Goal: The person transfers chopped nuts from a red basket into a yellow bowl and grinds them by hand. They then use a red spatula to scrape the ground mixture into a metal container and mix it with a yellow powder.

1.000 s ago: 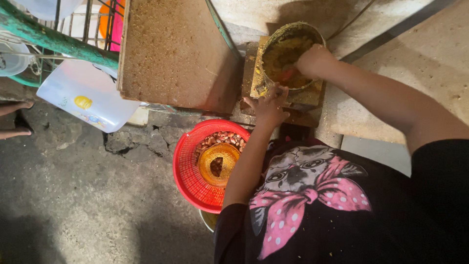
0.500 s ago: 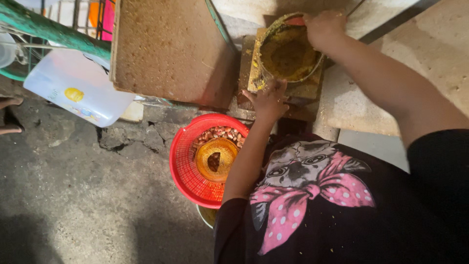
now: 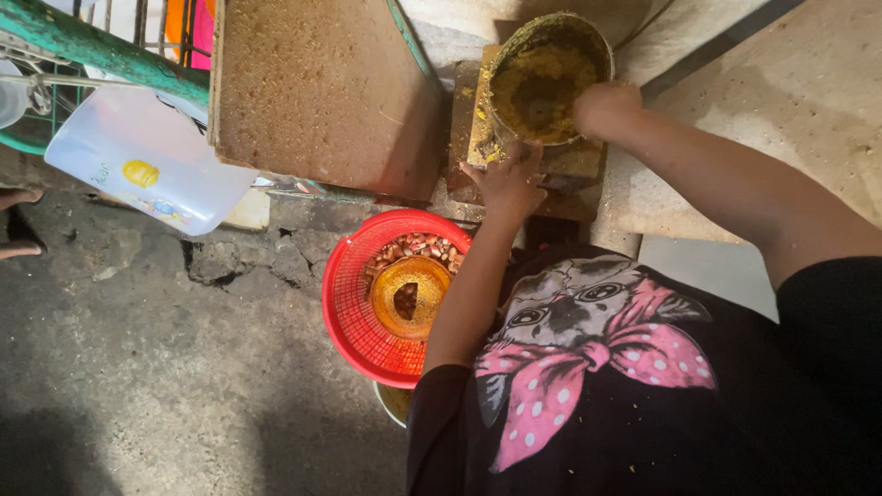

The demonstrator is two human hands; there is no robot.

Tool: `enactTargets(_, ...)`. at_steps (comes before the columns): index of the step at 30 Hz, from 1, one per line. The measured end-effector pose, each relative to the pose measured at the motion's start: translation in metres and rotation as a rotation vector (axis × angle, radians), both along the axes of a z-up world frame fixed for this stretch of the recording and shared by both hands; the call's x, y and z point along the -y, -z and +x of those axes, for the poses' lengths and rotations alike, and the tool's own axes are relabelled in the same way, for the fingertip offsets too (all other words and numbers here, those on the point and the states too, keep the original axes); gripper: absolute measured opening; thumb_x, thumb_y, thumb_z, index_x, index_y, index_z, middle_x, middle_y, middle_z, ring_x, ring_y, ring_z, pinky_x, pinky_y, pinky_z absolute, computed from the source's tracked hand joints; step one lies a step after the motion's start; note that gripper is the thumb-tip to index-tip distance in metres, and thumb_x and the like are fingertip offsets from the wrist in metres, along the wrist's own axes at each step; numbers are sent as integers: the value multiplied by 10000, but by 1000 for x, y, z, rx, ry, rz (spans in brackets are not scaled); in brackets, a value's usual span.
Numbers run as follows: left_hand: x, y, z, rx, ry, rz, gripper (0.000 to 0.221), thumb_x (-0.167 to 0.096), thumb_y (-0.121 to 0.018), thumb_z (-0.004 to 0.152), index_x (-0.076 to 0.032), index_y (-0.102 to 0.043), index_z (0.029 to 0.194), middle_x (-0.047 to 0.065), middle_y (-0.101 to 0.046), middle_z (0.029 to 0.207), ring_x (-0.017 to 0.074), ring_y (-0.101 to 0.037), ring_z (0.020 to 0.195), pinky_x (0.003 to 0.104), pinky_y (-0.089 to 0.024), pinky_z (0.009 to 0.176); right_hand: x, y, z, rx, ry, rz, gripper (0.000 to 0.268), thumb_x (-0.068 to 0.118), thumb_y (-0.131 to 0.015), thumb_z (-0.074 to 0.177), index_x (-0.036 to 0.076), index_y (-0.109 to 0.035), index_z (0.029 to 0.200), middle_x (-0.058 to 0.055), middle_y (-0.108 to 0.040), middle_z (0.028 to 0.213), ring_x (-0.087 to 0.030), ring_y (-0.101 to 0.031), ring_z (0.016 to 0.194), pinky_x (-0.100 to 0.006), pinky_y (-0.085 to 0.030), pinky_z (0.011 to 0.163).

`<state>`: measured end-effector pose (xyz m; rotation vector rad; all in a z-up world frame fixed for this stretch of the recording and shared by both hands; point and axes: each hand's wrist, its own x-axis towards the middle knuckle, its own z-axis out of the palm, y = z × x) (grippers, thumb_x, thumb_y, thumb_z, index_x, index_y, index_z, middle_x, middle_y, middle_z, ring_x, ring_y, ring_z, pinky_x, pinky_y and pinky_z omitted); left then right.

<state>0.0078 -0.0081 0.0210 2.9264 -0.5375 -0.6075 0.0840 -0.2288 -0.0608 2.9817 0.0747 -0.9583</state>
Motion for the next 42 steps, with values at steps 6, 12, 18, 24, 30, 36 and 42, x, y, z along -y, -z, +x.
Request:
enactTargets(6,0,6,2,-2,5,-20,896,-404,-861,677,-383,-469,1482,-15,-397,1570,325,-606,1250,892,-120,1083,5,45,10,-200,-134,56,307,193,-576,977,45,-799,1127,-186,-741,1187,-359,-731,1044,-505,-566,911)
enactTargets(12,-3,9,-3,119,5,-109,897,-352,-862,619,-344,-507,1443,8,-404,1577,300,-650,1183,909,-122,1060,6,91,30,-20,-497,212,355,173,-604,904,77,-738,1219,-177,-742,1166,-356,-716,1054,-463,-569,895)
enactTargets(18,-7,11,-6,104,1,-89,853,-319,-839,660,-344,-518,1449,-18,-432,1563,295,-656,1160,907,-124,1069,3,10,33,34,397,395,320,241,-546,1009,66,-681,1241,-222,-721,1107,-388,-699,974,-510,-554,811)
enactTargets(24,-6,9,-7,32,-21,-76,904,-334,-845,643,-359,-493,1475,-28,-425,1557,294,-581,1271,892,-103,1078,-20,-27,32,257,318,245,347,371,-573,1047,100,-758,1160,-222,-762,1066,-416,-715,967,-557,-550,825)
enactTargets(30,-5,9,-4,-31,-49,-58,937,-418,-861,660,-415,-446,1501,-57,-350,1610,329,-501,1360,902,-97,1057,-24,-18,57,93,-23,286,380,458,-572,974,250,-730,1251,-140,-710,1182,-393,-679,1054,-520,-548,903)
enactTargets(36,-5,12,-9,-56,-87,-80,935,-420,-869,659,-433,-445,1492,-79,-290,1645,366,-475,1383,916,-91,1041,-18,-38,49,-75,-289,169,461,562,-507,999,384,-628,1406,-92,-752,1159,-312,-727,1030,-475,-586,908)
enactTargets(42,-5,7,-6,-70,-90,-86,939,-427,-865,679,-420,-427,1510,-60,-287,1640,375,-474,1378,915,-89,1040,4,-78,43,-101,-436,-6,452,567,-532,986,353,-639,1369,-59,-759,1128,-269,-740,1020,-455,-613,868)
